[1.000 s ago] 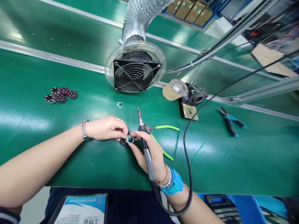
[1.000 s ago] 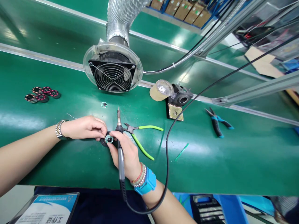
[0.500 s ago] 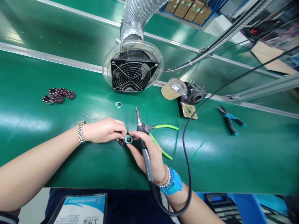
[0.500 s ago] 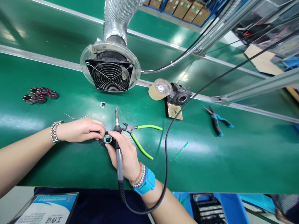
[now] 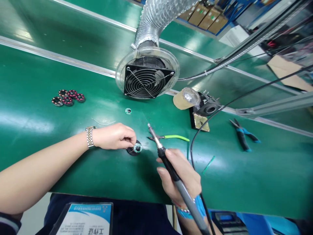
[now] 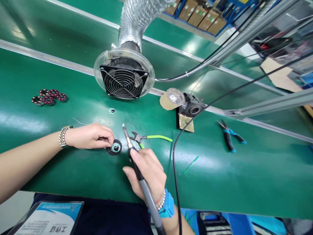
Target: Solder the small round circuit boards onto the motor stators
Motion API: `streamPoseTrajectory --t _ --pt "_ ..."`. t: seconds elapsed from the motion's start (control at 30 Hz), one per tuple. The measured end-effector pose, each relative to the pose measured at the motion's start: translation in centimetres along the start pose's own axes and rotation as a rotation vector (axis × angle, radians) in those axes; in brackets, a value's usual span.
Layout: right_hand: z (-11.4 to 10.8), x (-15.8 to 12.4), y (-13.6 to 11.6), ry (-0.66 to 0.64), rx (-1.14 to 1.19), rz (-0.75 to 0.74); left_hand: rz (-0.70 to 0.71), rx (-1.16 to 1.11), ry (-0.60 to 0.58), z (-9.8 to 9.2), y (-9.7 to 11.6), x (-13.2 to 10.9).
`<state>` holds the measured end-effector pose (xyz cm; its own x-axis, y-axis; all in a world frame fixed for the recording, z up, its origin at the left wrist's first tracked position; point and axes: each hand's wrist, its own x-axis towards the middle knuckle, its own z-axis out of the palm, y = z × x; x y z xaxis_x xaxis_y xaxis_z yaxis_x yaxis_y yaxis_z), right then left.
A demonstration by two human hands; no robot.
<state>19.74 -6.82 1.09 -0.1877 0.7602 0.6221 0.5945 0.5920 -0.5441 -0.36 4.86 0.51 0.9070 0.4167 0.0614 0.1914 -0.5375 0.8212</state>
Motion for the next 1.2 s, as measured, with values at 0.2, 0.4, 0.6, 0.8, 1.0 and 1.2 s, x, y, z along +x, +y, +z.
streamPoseTrajectory --t 0.2,0.4,0.6,0.8,1.0,1.2 --pt "-1.4 0.6 -1.3 -0.099 0.05 0.048 0.009 -0.003 -0.002 0.0 -0.3 0.0" --pt "-0.9 0.7 -1.8 -0.147 0.151 0.007 -0.004 0.023 -0.02 0.0 -0.2 0.1" --pt "-0.3 0.8 -1.7 -0.134 0.172 0.006 0.006 0.031 -0.02 -0.1 -0.2 0.1" --pt "-0.2 0.8 -1.7 -0.134 0.17 0.006 0.009 0.044 -0.02 0.0 -0.2 0.1" --pt "-0.1 0.9 -1.7 -0.132 0.18 0.019 0.007 0.052 -0.022 0.0 -0.2 0.1" --pt "-0.3 0.9 -1.6 -0.132 0.181 0.0 0.011 0.053 -0.016 0.0 -0.2 0.1"
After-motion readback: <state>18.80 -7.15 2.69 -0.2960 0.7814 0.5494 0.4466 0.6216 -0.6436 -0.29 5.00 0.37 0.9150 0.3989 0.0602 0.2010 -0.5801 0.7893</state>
